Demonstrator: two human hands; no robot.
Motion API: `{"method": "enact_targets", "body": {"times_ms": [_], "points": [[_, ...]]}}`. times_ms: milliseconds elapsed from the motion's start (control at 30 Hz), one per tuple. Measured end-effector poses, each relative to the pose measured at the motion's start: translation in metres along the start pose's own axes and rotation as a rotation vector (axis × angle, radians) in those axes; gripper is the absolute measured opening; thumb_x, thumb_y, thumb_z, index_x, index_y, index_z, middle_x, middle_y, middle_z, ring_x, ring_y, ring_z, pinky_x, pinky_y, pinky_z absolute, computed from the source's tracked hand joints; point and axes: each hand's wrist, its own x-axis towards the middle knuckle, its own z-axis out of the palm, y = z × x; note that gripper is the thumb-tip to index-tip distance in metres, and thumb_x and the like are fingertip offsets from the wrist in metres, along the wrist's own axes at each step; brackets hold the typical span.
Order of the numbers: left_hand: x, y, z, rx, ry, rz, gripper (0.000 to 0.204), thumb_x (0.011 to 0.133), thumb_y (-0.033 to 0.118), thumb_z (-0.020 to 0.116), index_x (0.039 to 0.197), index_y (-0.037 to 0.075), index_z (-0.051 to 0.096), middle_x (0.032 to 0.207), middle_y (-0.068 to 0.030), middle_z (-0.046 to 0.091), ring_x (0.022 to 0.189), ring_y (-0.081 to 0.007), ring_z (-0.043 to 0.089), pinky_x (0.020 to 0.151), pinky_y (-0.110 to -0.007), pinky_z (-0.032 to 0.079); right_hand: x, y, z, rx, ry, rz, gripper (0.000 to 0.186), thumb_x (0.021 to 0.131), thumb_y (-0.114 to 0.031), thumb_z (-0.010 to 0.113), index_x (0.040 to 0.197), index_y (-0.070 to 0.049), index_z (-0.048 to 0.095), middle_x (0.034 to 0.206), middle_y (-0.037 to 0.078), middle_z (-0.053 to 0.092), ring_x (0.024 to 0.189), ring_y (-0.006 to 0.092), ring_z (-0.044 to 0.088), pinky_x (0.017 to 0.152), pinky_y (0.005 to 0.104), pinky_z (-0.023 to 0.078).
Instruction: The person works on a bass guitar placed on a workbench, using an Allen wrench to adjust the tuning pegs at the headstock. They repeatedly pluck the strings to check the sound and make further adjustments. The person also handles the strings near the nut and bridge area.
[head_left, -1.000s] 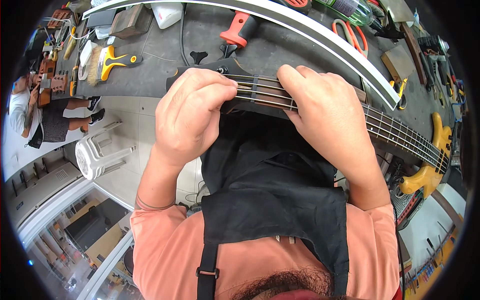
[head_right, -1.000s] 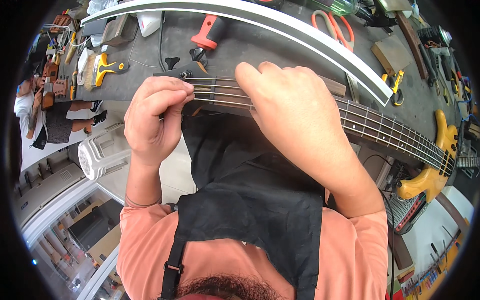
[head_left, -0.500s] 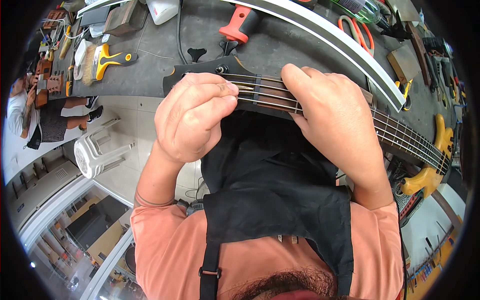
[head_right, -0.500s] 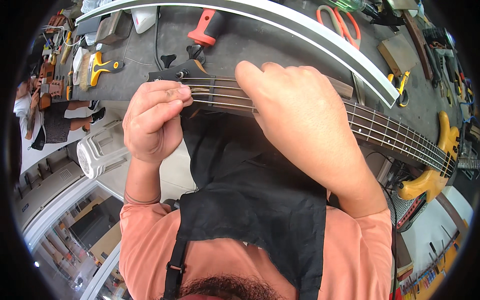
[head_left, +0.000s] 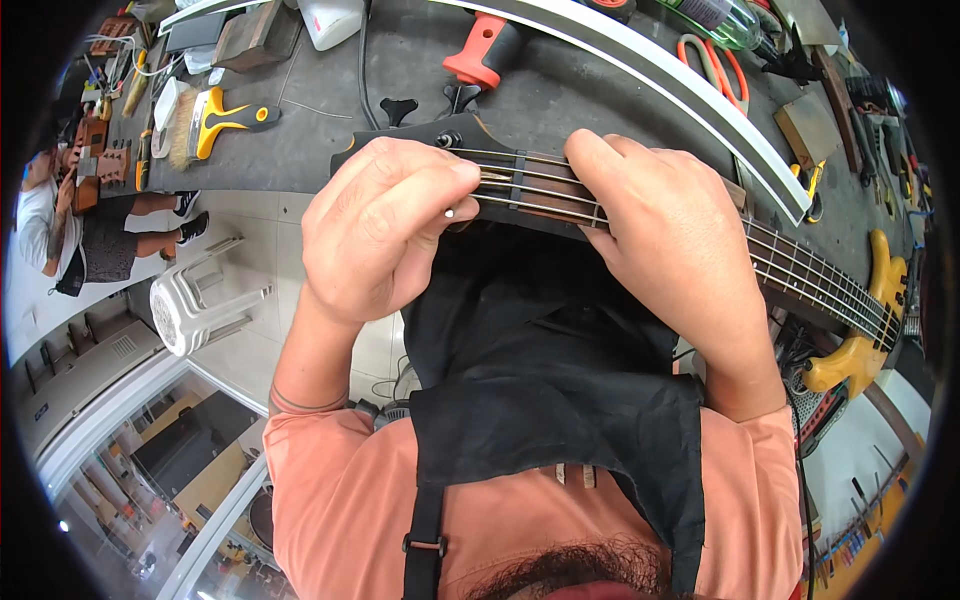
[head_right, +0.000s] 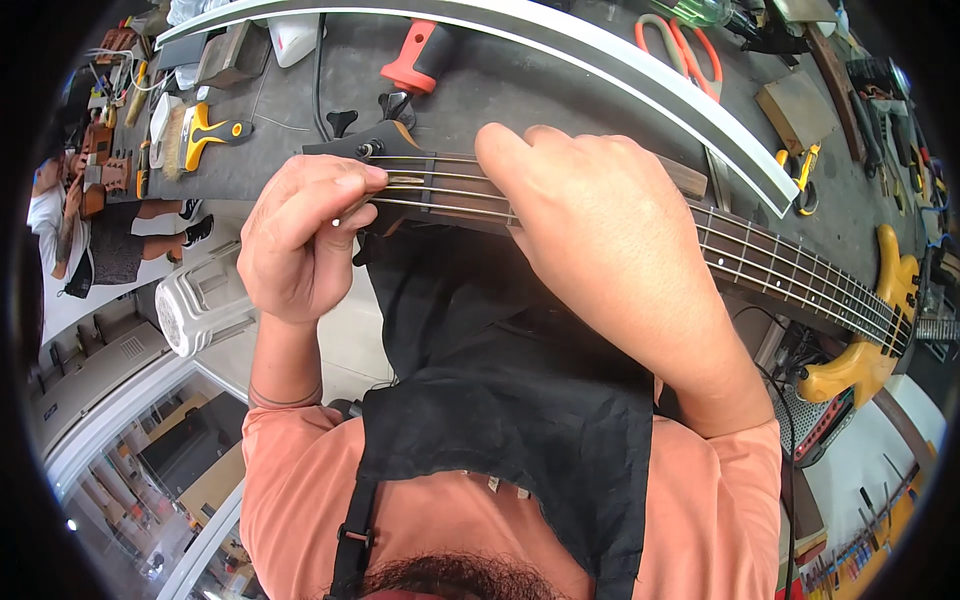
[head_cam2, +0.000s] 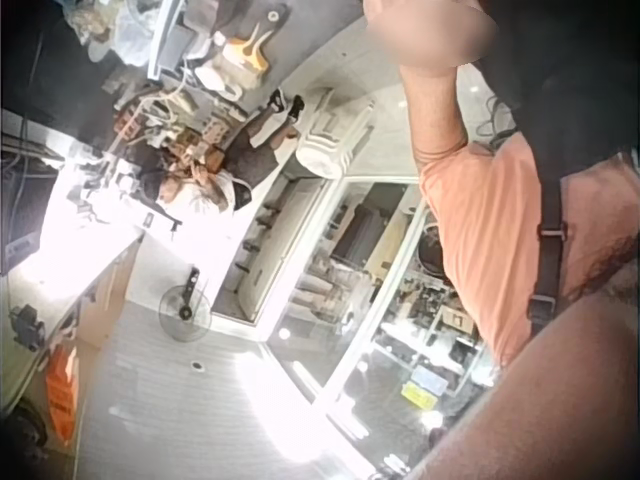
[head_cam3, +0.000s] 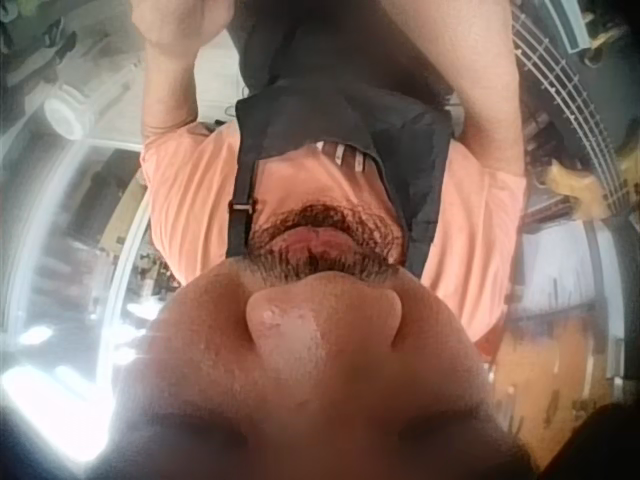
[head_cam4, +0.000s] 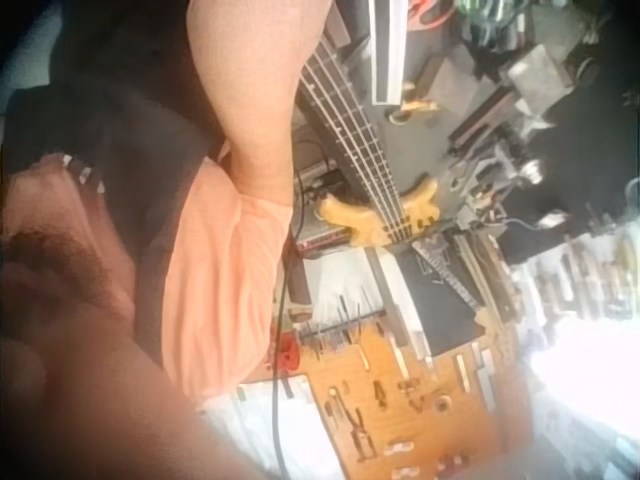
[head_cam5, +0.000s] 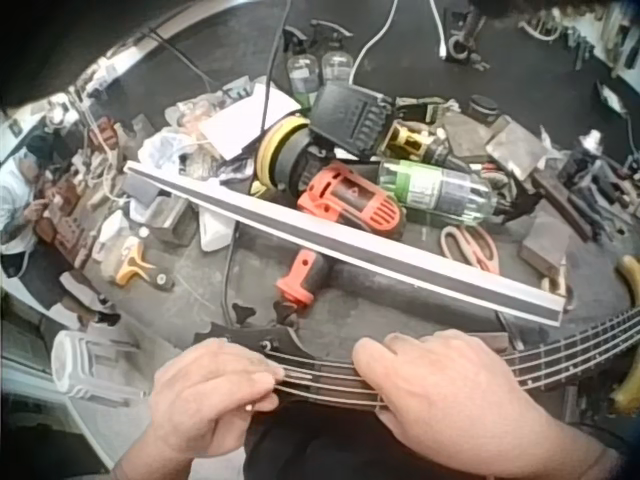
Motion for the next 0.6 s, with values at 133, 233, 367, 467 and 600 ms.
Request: {"method": "enact_targets", "body": {"times_ms": [133, 233, 367, 467, 600], "points": [[0.0, 0.005, 0.0, 0.064, -0.025, -0.022, 0.024, 0.098, -0.011, 0.08, 0.12, -0.004, 0.073, 0.099, -0.0173, 0.082, 0.085, -0.0299, 0.079, 0.079, -0.04, 0.064, 0.0, -0.001, 0.001, -0.022, -0.016, 0.013, 0.026, 0.087, -0.003, 0.078, 0.104, -0.004, 0.059, 0.09, 0.019, 0.072, 0.083, 0.0428, 0.076, 0.075, 0.0521, 0.062], [0.008, 0.013, 0.0, 0.097, -0.027, -0.131, 0.02, 0.098, -0.011, 0.081, 0.116, -0.006, 0.075, 0.097, -0.0164, 0.082, 0.084, -0.0281, 0.077, 0.078, -0.037, 0.062, 0.0, -0.002, 0.001, -0.032, -0.003, 0.007, 0.027, 0.086, -0.004, 0.079, 0.104, -0.004, 0.059, 0.09, 0.019, 0.072, 0.083, 0.0428, 0.076, 0.076, 0.0517, 0.062], [0.017, 0.022, 0.0, 0.07, -0.015, -0.257, 0.014, 0.099, -0.009, 0.08, 0.112, -0.006, 0.076, 0.095, -0.0156, 0.081, 0.085, -0.025, 0.076, 0.075, -0.033, 0.059, 0.0, -0.003, 0.0, -0.032, -0.009, 0.014, 0.029, 0.085, -0.005, 0.082, 0.104, -0.004, 0.059, 0.091, 0.018, 0.073, 0.084, 0.0428, 0.076, 0.076, 0.051, 0.062], [0.02, 0.017, -0.003, 0.074, -0.034, -0.201, 0.007, 0.104, -0.006, 0.077, 0.11, -0.007, 0.077, 0.095, -0.0147, 0.08, 0.084, -0.0218, 0.075, 0.074, -0.03, 0.058, 0.0, -0.002, 0.001, -0.028, -0.02, 0.028, 0.031, 0.084, -0.006, 0.083, 0.105, -0.004, 0.06, 0.092, 0.018, 0.074, 0.085, 0.0422, 0.077, 0.077, 0.0506, 0.062], [0.025, 0.025, -0.004, 0.101, -0.089, -0.352, 0.007, 0.109, -0.002, 0.072, 0.11, -0.007, 0.077, 0.095, -0.0124, 0.078, 0.08, -0.0169, 0.073, 0.072, -0.028, 0.057, 0.0, -0.002, 0.0, -0.032, -0.031, 0.032, 0.032, 0.084, -0.007, 0.085, 0.105, -0.004, 0.06, 0.092, 0.017, 0.074, 0.085, 0.0413, 0.077, 0.078, 0.0501, 0.062]]}}
